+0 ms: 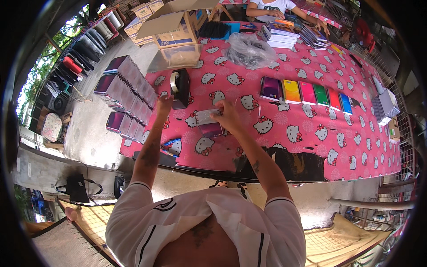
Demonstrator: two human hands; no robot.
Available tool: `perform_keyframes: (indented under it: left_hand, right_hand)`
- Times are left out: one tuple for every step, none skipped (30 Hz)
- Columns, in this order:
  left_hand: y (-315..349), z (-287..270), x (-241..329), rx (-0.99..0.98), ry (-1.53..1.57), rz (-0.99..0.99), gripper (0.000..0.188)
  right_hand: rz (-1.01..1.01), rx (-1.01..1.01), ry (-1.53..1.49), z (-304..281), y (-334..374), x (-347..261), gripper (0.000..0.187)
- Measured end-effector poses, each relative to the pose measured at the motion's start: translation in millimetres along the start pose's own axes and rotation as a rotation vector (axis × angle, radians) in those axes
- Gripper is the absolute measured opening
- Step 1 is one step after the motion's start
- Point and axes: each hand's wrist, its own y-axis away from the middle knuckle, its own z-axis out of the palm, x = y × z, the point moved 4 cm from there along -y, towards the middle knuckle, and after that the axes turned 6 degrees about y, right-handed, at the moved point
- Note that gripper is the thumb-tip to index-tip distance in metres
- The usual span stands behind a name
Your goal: The person picks up small notebooks of different colors, places them inside a clear plastic sleeve, and seals the sleeve with tape from a dispenser.
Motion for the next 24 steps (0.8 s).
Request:
perform_keyframes:
  left_hand:
    - [-3.0, 22.7, -2.5, -0.147, 0.249, -0.19, 0.032]
    - [-1.9, 34.6, -2.7, -0.29, 0.483, -0.385, 0.03]
    - [1.7, 44.5, -1.1, -0.429, 0.711, -0.583, 0.029]
    - [-0.4, 47.5, 8.6, -0.33, 0.73, -0.455, 0.025]
    - [6.9, 51.9, 18.2, -0.223, 0.744, -0.336, 0.021]
    - [11.6, 54.2, 23.5, -0.116, 0.756, -0.213, 0.018]
    - [26.2, 58.0, 17.0, -0.168, 0.936, -0.338, 0.015]
    - [42.9, 61.6, 6.5, -0.221, 1.113, -0.455, 0.013]
    - [55.3, 63.4, 3.9, -0.275, 1.286, -0.577, 0.012]
    - [62.9, 71.3, 3.5, -0.204, 1.298, -0.738, 0.013]
    - [52.6, 51.8, -4.4, -0.197, 0.782, -0.506, 0.015]
    - [36.1, 30.7, -11.1, -0.181, 0.265, -0.278, 0.017]
    - [28.4, 9.4, -17.0, -0.161, -0.254, -0.055, 0.019]
    - [25.3, 12.7, 6.9, -0.177, -0.338, -0.009, 0.021]
    - [25.0, 14.5, 38.0, -0.259, -0.339, 0.107, 0.019]
    - [24.4, 11.2, 72.7, -0.333, -0.347, 0.226, 0.018]
    - [26.0, 4.5, 106.6, -0.404, -0.361, 0.344, 0.017]
    - [36.8, 2.3, 151.7, -0.624, -0.085, 0.536, 0.017]
    - [51.1, 0.2, 190.9, -0.827, 0.202, 0.709, 0.019]
    - [60.2, 6.6, 208.0, -0.956, 0.143, 0.776, 0.021]
    - [65.9, 15.6, 220.6, -1.085, 0.081, 0.844, 0.024]
    - [68.3, 23.9, 230.7, -1.138, -0.017, 0.861, 0.026]
    - [68.9, 34.3, 236.6, -1.19, -0.117, 0.879, 0.029]
    - [67.6, 42.0, 241.5, -1.242, -0.218, 0.899, 0.031]
  right_hand:
    - [-0.011, 0.059, 0.0, -5.8, 0.3, 12.8, 0.048]
    - [-0.028, 0.11, -0.009, -9.2, 1.3, 15.6, 0.048]
    - [-0.006, 0.124, 0.035, -13.2, 1.1, 19.4, 0.046]
    - [0.015, 0.135, 0.076, -17.9, 1.1, 22.7, 0.045]
    - [0.037, 0.134, 0.116, -18.5, 3.7, 23.6, 0.044]
    - [0.041, 0.138, 0.125, -19.6, 5.6, 21.8, 0.043]
    - [0.044, 0.141, 0.134, -20.4, 7.6, 20.0, 0.042]
    - [0.043, 0.151, 0.139, -22.2, 7.6, 15.8, 0.041]
    - [0.022, 0.168, 0.145, -21.6, 8.4, 13.2, 0.041]
    - [0.001, 0.184, 0.151, -20.7, 9.4, 10.5, 0.04]
    - [-0.025, 0.182, 0.15, -13.6, 12.8, 4.5, 0.04]
    - [-0.042, 0.192, 0.155, -6.5, 14.9, -2.6, 0.041]
    - [-0.06, 0.199, 0.158, 3.4, 16.8, -11.1, 0.041]
    - [-0.039, 0.255, 0.2, -7.1, 18.6, -0.9, 0.042]
    - [-0.029, 0.289, 0.194, -12.3, 21.4, 4.8, 0.042]
    - [-0.025, 0.324, 0.178, -14.5, 22.8, 6.5, 0.043]
    - [-0.023, 0.355, 0.156, -14.5, 24.3, 6.5, 0.043]
    - [-0.018, 0.369, 0.153, -15.1, 25.9, 7.6, 0.043]
    - [-0.022, 0.371, 0.151, -14.6, 25.8, 6.5, 0.043]
    - [-0.032, 0.368, 0.149, -12.4, 25.3, 3.5, 0.043]
    - [-0.019, 0.361, 0.141, -9.9, 24.1, 2.6, 0.043]
    - [-0.004, 0.358, 0.134, -8.7, 23.4, 2.6, 0.043]
    - [0.011, 0.357, 0.127, -7.9, 22.6, 3.5, 0.043]
    - [0.01, 0.343, 0.116, -7.8, 21.7, 4.3, 0.044]
